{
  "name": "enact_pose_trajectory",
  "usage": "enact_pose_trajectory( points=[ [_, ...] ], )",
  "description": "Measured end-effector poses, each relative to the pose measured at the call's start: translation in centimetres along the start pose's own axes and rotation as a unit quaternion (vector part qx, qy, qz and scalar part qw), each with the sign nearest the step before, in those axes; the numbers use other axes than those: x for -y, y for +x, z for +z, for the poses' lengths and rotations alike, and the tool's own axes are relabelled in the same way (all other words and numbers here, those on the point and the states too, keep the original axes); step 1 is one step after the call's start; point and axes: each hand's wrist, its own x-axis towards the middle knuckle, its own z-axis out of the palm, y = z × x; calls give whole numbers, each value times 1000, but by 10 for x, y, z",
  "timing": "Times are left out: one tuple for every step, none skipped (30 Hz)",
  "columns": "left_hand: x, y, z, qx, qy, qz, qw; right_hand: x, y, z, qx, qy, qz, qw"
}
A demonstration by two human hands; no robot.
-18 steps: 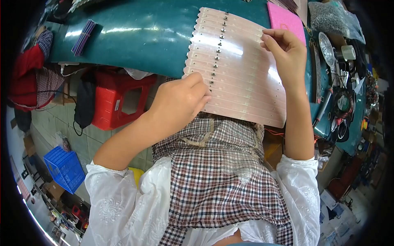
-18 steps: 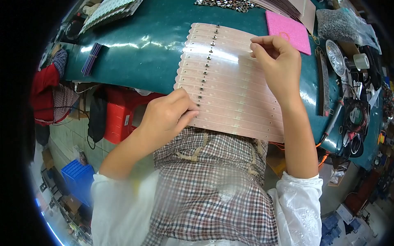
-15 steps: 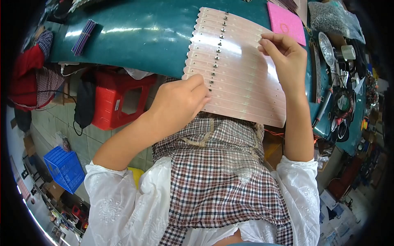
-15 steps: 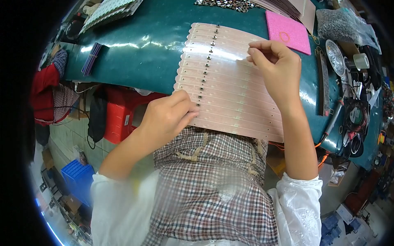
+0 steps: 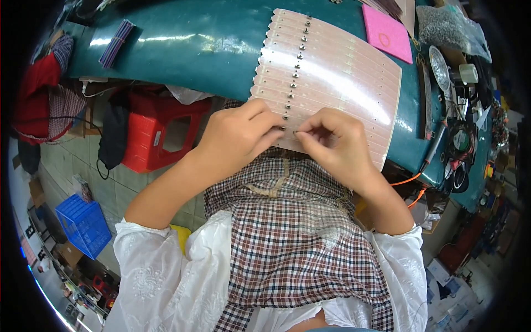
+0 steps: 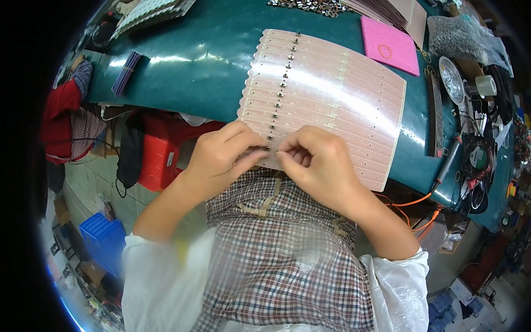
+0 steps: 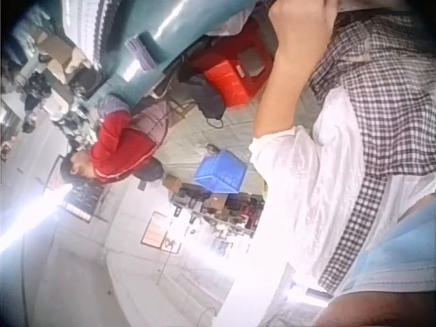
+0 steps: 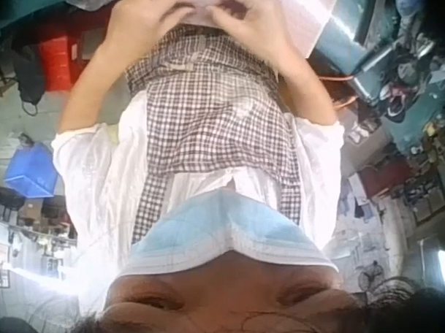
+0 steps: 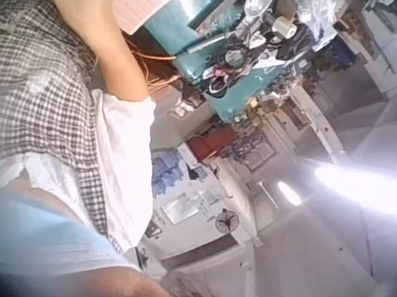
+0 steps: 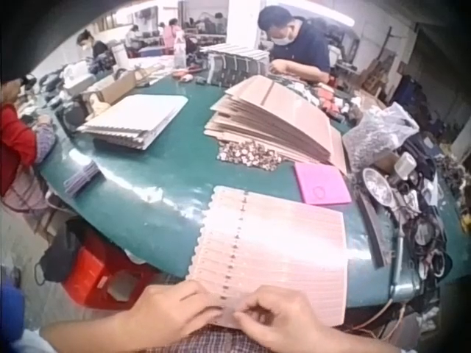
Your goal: The person places electronic components onto LED strip boards by hand, then solders pins to the boards using a soldering iron and solder wire.
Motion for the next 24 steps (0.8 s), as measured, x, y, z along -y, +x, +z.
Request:
enact_pose_trajectory(
  points=[
    [2, -3, -2, -9, -9, -14, 1000, 1, -1, 4, 13, -8, -5, 1000],
    [4, -5, -5, -18, -18, -27, 999, 0, -2, 8, 16, -22, -14, 1000],
    [6, -8, -9, -18, -18, -27, 999, -2, -2, 11, 16, -23, -14, 1000],
    [7, -11, -14, -16, -17, -27, 999, -3, -2, 14, 11, -39, -24, 999],
    [7, -14, -17, -14, -17, -26, 999, -4, -2, 16, 7, -55, -34, 998],
    [6, -17, -20, -15, -16, -27, 999, -4, -2, 17, 8, -55, -35, 998],
    [4, -20, -22, -5, 1, -38, 999, -4, -1, 18, 8, -73, -39, 997],
    [4, -22, -23, 5, 17, -48, 999, -4, -1, 19, 8, -91, -43, 995],
    [5, -24, -22, 3, 17, -49, 999, -4, -1, 20, 10, -92, -45, 995],
    [8, -27, -19, -4, 23, -40, 999, -5, -1, 22, 6, -96, -47, 994],
    [9, -28, -18, -11, 28, -32, 999, -5, -1, 23, 2, -100, -49, 994],
    [9, -29, -18, -13, 28, -33, 999, -5, -1, 23, 3, -101, -49, 994],
    [9, -29, -18, -13, 29, -34, 999, -5, -1, 23, 3, -106, -48, 993],
    [8, -29, -17, -14, 31, -36, 999, -5, -1, 23, 3, -111, -48, 993],
    [9, -30, -17, -15, 30, -36, 999, -5, -1, 23, 4, -112, -48, 992],
    [9, -30, -16, -18, 33, -34, 999, -5, -1, 24, 1, -112, -48, 993],
    [10, -31, -14, -22, 36, -33, 999, -6, -1, 25, -2, -111, -47, 993],
    [10, -32, -13, -23, 36, -33, 999, -6, -2, 25, -2, -112, -47, 993],
    [11, -32, -12, -25, 39, -25, 999, -6, -2, 26, -4, -115, -50, 992],
    [11, -33, -11, -28, 43, -18, 999, -6, -3, 27, -5, -118, -53, 992],
    [11, -33, -11, -29, 43, -18, 999, -7, -3, 28, -5, -118, -53, 992],
    [11, -34, -10, -29, 50, -13, 998, -8, -4, 30, -18, -154, -94, 983],
    [11, -35, -10, -28, 58, -9, 998, -8, -4, 31, -30, -189, -134, 972],
    [11, -35, -9, -29, 58, -8, 998, -8, -4, 33, -30, -189, -135, 972]
  ],
)
